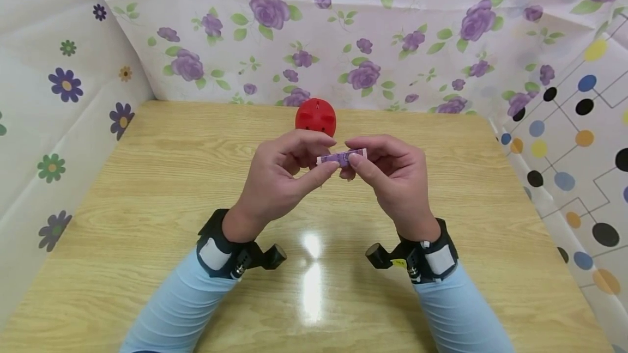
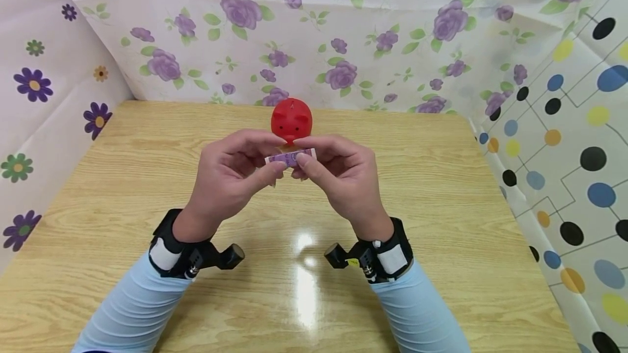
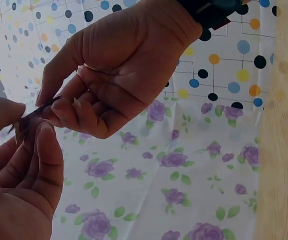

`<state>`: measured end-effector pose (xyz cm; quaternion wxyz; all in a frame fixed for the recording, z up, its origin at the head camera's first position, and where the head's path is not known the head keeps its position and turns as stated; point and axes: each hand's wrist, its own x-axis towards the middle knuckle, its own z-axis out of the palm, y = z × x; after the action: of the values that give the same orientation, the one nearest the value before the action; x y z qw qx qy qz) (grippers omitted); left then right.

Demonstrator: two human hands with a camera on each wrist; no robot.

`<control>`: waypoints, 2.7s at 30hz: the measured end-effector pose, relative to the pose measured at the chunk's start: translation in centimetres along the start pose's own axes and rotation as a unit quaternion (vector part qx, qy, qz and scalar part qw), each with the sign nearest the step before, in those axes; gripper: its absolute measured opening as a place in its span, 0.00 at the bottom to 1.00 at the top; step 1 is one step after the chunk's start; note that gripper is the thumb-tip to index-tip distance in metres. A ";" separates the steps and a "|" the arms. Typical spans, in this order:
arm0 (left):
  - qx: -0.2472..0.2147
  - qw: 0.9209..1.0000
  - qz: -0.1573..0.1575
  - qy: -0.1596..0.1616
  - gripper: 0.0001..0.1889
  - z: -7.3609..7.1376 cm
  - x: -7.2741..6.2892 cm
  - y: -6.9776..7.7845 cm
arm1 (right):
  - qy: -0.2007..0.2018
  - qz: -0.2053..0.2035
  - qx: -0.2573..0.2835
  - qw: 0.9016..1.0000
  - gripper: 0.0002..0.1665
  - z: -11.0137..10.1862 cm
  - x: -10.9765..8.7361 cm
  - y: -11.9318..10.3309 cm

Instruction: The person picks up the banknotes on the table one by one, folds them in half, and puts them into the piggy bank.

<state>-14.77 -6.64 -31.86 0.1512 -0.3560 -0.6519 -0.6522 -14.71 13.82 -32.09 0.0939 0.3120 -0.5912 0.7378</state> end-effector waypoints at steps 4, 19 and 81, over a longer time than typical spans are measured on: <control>0.003 1.000 -0.001 0.006 0.13 0.1 0.0 0.1 | -0.001 -0.001 -0.017 1.000 0.12 0.1 0.0 -0.1; 0.008 0.999 0.034 -0.002 0.11 0.0 0.2 0.2 | -0.020 -0.054 -0.002 0.998 0.14 0.1 0.2 0.7; 0.078 0.992 -0.090 0.048 0.11 -2.8 1.7 -4.1 | 0.059 -0.029 -0.204 0.977 0.10 -1.2 2.3 1.2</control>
<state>-19.45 -8.46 -33.44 0.1504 -0.2516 -0.7222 -0.6265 -17.61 14.08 -31.88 0.2114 0.2596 -0.7133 0.6157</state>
